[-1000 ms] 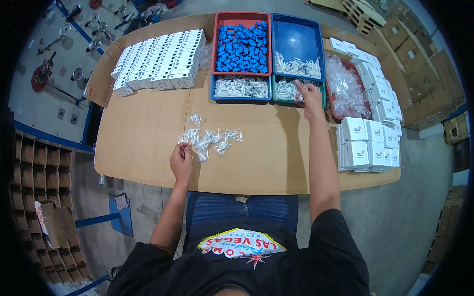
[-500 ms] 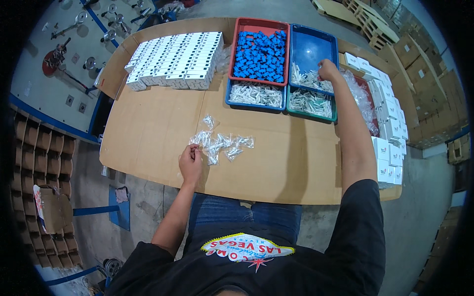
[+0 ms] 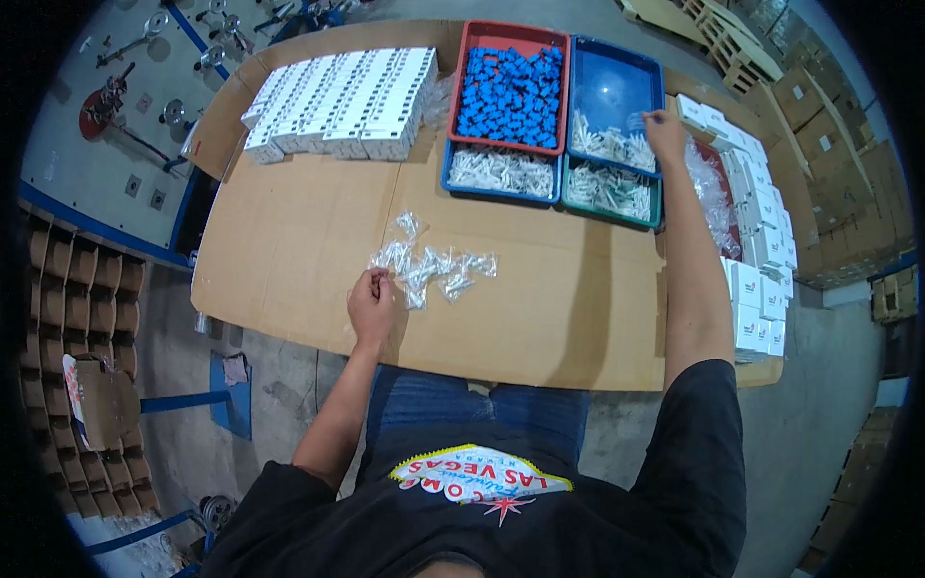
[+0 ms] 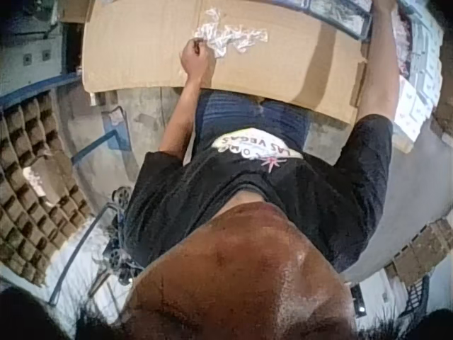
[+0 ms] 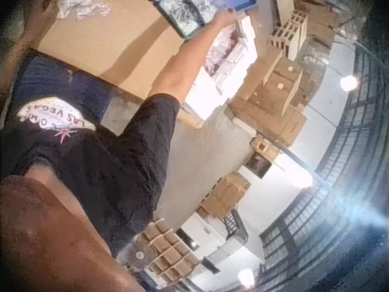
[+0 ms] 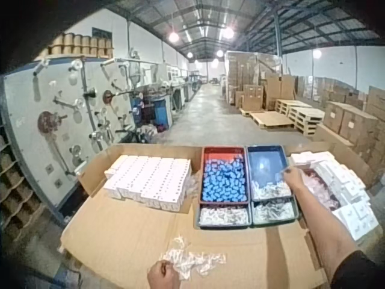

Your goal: The person opens a small white box and places it on the table. They then pick up small plastic bags containing white components from the table and place them into the open box. The person repeats this process, handling multiple bags and placing them into the box one by one.

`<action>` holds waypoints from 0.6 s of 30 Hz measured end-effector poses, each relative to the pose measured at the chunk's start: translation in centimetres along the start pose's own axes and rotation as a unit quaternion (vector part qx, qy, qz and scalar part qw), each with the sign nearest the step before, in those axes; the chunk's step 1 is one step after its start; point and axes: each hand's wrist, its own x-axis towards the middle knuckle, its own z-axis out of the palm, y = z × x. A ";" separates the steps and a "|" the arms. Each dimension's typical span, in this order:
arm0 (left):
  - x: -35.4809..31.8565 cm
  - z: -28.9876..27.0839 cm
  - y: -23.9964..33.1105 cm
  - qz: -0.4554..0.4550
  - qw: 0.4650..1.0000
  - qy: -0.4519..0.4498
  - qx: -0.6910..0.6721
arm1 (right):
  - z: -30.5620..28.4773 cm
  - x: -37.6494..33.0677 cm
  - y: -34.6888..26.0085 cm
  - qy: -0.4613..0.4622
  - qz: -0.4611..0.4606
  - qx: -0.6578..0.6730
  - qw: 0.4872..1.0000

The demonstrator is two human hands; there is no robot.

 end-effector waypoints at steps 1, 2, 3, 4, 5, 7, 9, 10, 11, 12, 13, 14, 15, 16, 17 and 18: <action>0.1 0.4 -0.2 0.003 1.000 0.000 -0.007 | -0.1 -0.2 2.4 0.018 0.009 0.026 0.999; 0.0 0.0 -0.7 -0.001 1.000 0.009 -0.004 | -0.3 -0.8 2.1 -0.067 0.132 0.103 0.984; 0.0 -0.1 -0.8 0.001 1.000 0.009 0.000 | -0.9 -1.2 3.4 -0.101 0.220 0.179 0.954; 0.1 0.2 -0.8 0.006 1.000 0.006 -0.001 | -1.5 -1.5 5.2 -0.088 0.304 0.248 0.916; 0.4 1.0 -0.4 0.016 1.000 -0.003 -0.012 | -3.6 -0.7 9.7 -0.101 0.331 0.258 0.902; 0.2 0.3 -0.1 -0.005 1.000 -0.003 -0.013 | -5.0 -1.5 9.7 -0.075 0.363 0.298 0.880; 0.0 0.0 -0.4 -0.006 1.000 0.003 -0.010 | -6.2 -3.6 8.7 0.012 0.336 0.399 0.853; 0.1 0.1 -0.4 0.009 1.000 0.010 -0.006 | -7.1 -4.1 8.7 -0.020 0.360 0.350 0.865; 0.2 0.2 -0.5 0.025 1.000 0.018 -0.002 | -7.4 -5.0 8.6 -0.023 0.329 0.319 0.888; 0.2 0.3 -0.6 0.040 0.999 0.025 0.002 | -7.3 -6.3 8.4 -0.026 0.298 0.287 0.910; 0.2 0.2 -0.6 0.044 0.999 0.028 0.010 | -7.0 -7.7 7.2 -0.029 0.266 0.257 0.928; 0.1 0.2 -0.5 0.049 0.998 0.029 0.017 | -6.3 -9.5 6.2 -0.040 0.225 0.211 0.950; 0.1 0.3 -0.4 0.054 0.998 0.033 0.024 | -4.7 -12.3 4.3 -0.080 0.189 0.254 0.945; 0.1 0.3 -0.4 0.035 0.999 0.026 0.018 | -3.1 -15.5 1.4 -0.123 0.150 0.298 0.935; -0.2 0.2 -0.5 0.015 1.000 0.019 0.013 | -2.6 -18.9 -2.8 -0.191 0.146 0.302 0.922; -0.1 0.1 -0.6 -0.002 1.000 0.014 0.009 | -1.9 -22.2 -6.9 -0.272 0.164 0.300 0.899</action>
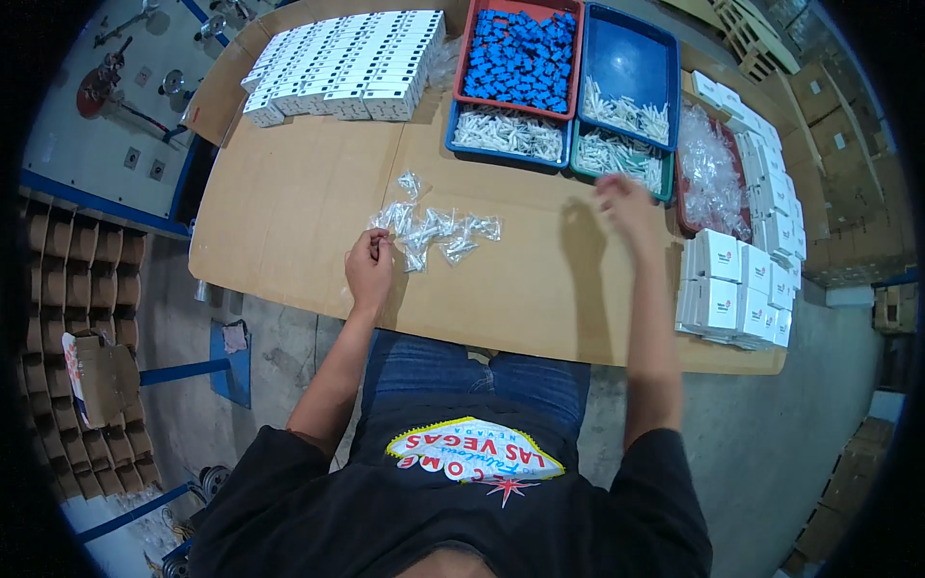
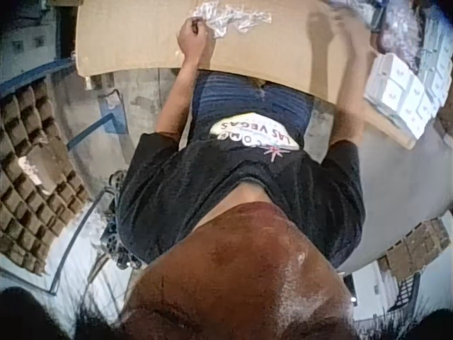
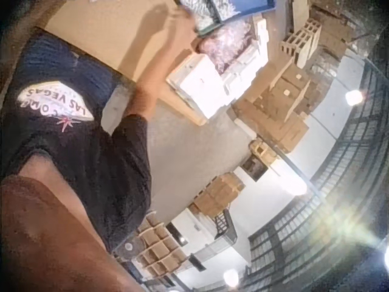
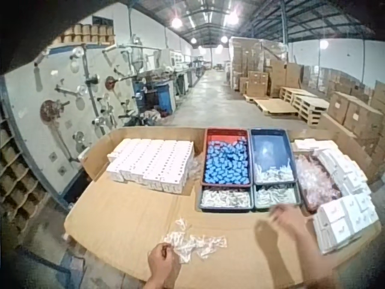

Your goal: The person opens a small white box and places it on the table. They then pick up small plastic bags containing white components from the table and place them into the open box. The person repeats this process, handling multiple bags and placing them into the box one by one.

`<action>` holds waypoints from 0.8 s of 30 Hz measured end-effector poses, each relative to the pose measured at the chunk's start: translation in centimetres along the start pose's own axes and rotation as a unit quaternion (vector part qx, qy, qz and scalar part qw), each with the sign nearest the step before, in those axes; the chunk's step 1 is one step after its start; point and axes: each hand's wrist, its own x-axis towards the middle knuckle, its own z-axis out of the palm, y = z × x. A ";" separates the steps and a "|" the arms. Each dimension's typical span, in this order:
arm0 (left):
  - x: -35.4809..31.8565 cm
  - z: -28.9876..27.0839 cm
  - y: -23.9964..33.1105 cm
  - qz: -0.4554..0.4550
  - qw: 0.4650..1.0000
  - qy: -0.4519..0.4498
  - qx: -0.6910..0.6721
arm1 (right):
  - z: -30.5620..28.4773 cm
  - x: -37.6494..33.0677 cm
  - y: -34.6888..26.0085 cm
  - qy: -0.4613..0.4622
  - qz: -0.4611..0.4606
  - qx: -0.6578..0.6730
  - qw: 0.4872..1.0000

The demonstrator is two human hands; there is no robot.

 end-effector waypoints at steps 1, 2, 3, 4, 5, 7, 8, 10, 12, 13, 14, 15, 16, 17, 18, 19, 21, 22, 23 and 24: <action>0.1 0.2 -0.1 -0.001 1.000 -0.002 -0.005 | 3.9 -2.6 -0.2 -0.035 0.029 0.037 0.998; 0.3 0.6 -0.1 0.002 1.000 -0.008 -0.011 | 7.0 -2.9 2.9 -0.063 -0.018 -0.012 0.998; 0.3 0.7 -0.2 0.002 1.000 -0.010 -0.014 | 10.3 -3.9 3.6 -0.054 -0.045 -0.046 0.996; 0.2 0.5 -0.1 -0.002 1.000 -0.015 -0.011 | 13.1 -5.2 3.5 -0.046 -0.071 -0.081 0.993; 0.1 0.2 0.1 -0.006 1.000 -0.020 -0.009 | 14.8 -6.4 2.3 -0.021 -0.087 -0.124 0.988; 0.2 0.0 0.4 -0.007 1.000 -0.021 -0.013 | 16.2 -8.0 -0.8 0.035 -0.121 -0.209 0.970; 0.1 0.1 0.3 -0.006 1.000 -0.017 -0.019 | 16.9 -7.9 -0.4 0.040 -0.109 -0.194 0.974; 0.3 0.4 -0.2 0.041 0.998 0.006 -0.040 | 17.2 -7.7 0.1 0.026 -0.067 -0.123 0.990; 0.4 0.5 -0.5 0.038 0.999 0.001 -0.030 | 17.1 -7.5 0.7 0.012 -0.048 -0.033 0.998; 0.4 0.6 -0.4 0.036 0.999 -0.002 -0.027 | 16.8 -7.5 0.8 0.006 -0.051 0.020 0.998; 0.3 0.7 -0.4 0.036 0.999 -0.001 -0.025 | 16.5 -7.6 0.9 0.000 -0.054 0.074 0.996; 0.2 0.6 -0.3 0.036 0.999 0.000 -0.022 | 16.1 -7.8 1.0 0.008 -0.058 0.085 0.995; 0.2 0.5 -0.4 0.037 0.999 0.002 -0.019 | 15.7 -8.1 0.8 0.015 -0.064 0.098 0.993; 0.2 0.5 -0.5 0.033 0.999 0.002 -0.027 | 15.3 -8.4 0.6 0.022 -0.069 0.110 0.991; 0.2 0.7 -0.7 0.030 0.999 0.002 -0.035 | 14.9 -8.6 0.7 0.026 -0.067 0.137 0.988; 0.2 0.6 -0.6 0.026 0.999 0.001 -0.042 | 14.5 -8.8 0.6 0.030 -0.065 0.164 0.984; 0.2 0.5 -0.4 0.022 0.999 -0.003 -0.036 | 13.4 -9.1 0.6 0.020 -0.032 0.226 0.973; 0.1 0.5 -0.2 0.019 0.999 -0.005 -0.032 | 12.5 -9.5 0.1 0.005 -0.001 0.261 0.965; 0.1 0.5 -0.1 0.006 0.999 -0.007 -0.036 | 11.9 -9.8 -0.1 -0.010 0.030 0.295 0.955; 0.2 0.4 0.0 -0.007 0.999 -0.009 -0.040 | 11.6 -9.7 0.5 -0.014 0.032 0.327 0.944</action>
